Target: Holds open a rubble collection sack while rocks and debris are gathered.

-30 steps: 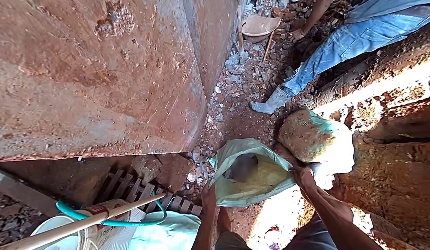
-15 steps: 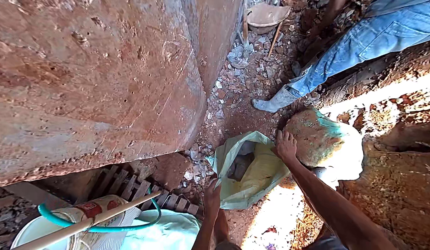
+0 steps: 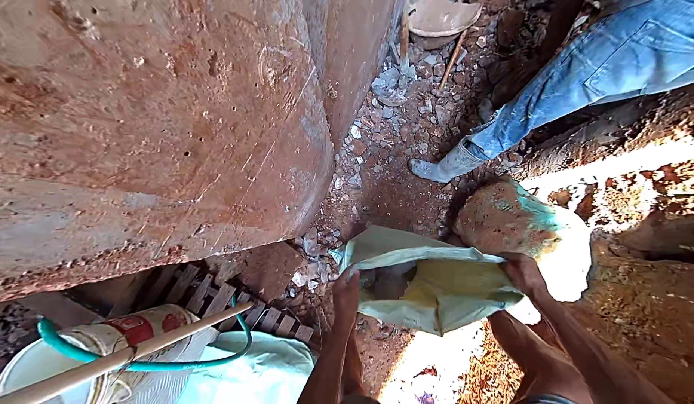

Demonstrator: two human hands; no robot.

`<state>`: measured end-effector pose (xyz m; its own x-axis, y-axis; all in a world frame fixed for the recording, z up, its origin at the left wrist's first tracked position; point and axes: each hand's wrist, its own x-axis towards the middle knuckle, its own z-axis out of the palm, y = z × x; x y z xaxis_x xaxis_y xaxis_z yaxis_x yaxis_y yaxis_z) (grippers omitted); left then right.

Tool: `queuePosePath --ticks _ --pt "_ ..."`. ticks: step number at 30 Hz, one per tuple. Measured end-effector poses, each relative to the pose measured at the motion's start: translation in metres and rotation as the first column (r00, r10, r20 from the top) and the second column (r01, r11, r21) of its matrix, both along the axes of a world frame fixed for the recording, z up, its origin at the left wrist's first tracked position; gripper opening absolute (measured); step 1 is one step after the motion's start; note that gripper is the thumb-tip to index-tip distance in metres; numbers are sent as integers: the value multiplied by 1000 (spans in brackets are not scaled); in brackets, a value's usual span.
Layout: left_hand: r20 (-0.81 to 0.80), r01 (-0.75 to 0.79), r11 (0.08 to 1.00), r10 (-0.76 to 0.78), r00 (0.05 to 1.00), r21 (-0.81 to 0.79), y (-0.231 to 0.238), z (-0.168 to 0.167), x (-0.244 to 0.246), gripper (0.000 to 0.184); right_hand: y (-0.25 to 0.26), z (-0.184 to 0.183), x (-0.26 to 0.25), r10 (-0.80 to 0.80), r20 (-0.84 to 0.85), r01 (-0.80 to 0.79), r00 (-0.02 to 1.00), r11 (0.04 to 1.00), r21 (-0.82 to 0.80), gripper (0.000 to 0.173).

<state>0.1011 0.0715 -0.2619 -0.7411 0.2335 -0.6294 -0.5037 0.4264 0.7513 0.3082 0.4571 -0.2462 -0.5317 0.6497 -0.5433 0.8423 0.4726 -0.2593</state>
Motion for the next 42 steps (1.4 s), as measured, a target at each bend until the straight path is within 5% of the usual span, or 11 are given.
queuePosePath --ticks 2,4,7,10,14,19,27,31,35,38,42 --pt "54 94 996 -93 994 -12 -14 -5 18 34 -13 -2 20 -123 79 119 989 991 54 25" --pt "50 -1 1000 2 999 -17 -20 -11 27 34 -29 7 -14 -168 173 157 971 985 76 30" --pt "-31 -308 951 307 951 -15 -24 -5 9 34 -69 7 -119 68 229 -74 971 997 17 35" --pt "-54 -353 935 354 934 40 -36 3 2 29 -100 -11 -171 298 286 -290 911 954 -71 37" --pt "29 -304 952 304 952 31 -28 -2 30 30 -82 -20 -137 124 303 -132 945 991 8 37" --pt "-15 -251 964 253 967 93 -1 1 24 31 -59 -5 -101 91 373 -115 923 993 42 38" --pt "-8 -93 994 94 996 65 -23 3 8 36 -101 -12 -102 14 136 -20 991 999 46 49" --pt "48 -132 991 132 990 1 -16 12 6 40 -110 -14 -72 -290 -72 299 954 930 214 79" --pt "55 -113 994 113 992 -13 -9 16 10 42 -130 -22 -38 -698 23 694 715 714 98 98" --pt "47 -102 995 103 994 -11 -9 10 16 43 -146 -52 -21 -775 82 779 627 621 -86 89" --pt "34 -101 995 101 994 -1 -2 14 17 45 -152 -53 -14 -687 81 691 722 718 -80 47"
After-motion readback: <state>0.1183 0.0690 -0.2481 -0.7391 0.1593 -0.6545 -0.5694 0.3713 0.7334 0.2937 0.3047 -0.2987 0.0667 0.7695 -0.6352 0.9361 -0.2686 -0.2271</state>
